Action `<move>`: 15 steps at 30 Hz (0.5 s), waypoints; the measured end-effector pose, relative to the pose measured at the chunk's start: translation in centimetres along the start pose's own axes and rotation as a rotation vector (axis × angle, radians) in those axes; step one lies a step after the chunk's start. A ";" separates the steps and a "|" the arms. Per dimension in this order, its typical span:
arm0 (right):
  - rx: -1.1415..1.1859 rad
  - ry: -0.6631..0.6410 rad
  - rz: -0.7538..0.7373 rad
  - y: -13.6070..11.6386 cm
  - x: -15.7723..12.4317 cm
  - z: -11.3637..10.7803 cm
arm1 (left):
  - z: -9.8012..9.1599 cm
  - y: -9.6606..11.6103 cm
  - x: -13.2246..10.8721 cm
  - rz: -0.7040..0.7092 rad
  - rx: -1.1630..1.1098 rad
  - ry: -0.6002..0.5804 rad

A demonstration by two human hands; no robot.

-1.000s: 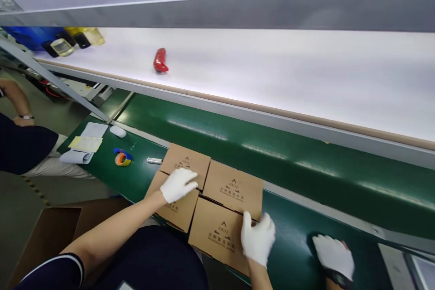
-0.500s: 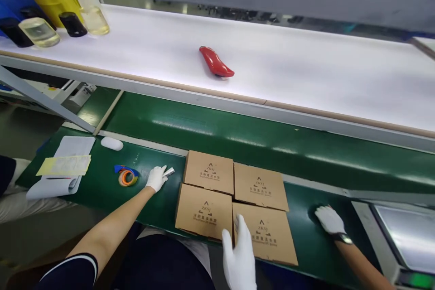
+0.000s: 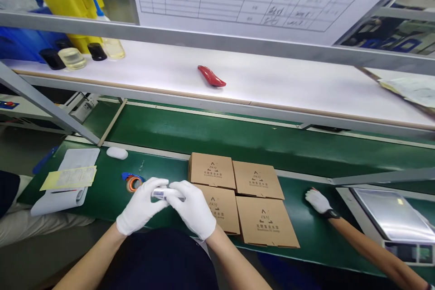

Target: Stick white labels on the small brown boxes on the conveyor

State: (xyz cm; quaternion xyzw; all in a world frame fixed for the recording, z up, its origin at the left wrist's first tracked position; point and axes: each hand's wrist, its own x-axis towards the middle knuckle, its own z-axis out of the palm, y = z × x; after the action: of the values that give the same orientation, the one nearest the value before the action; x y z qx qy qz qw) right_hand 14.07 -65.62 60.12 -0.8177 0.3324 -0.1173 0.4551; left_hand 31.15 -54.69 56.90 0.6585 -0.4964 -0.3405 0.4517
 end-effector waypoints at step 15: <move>0.023 0.362 -0.387 -2.8 -3.6 -2.5 | 0.2 4.4 -2.6 -0.043 -0.338 0.051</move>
State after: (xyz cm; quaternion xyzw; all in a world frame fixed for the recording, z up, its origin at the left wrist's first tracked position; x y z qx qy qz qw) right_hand 11.39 -63.92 64.19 -0.8265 0.2443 -0.3504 0.3667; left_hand 28.75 -52.65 60.91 0.5920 -0.4062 -0.4120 0.5611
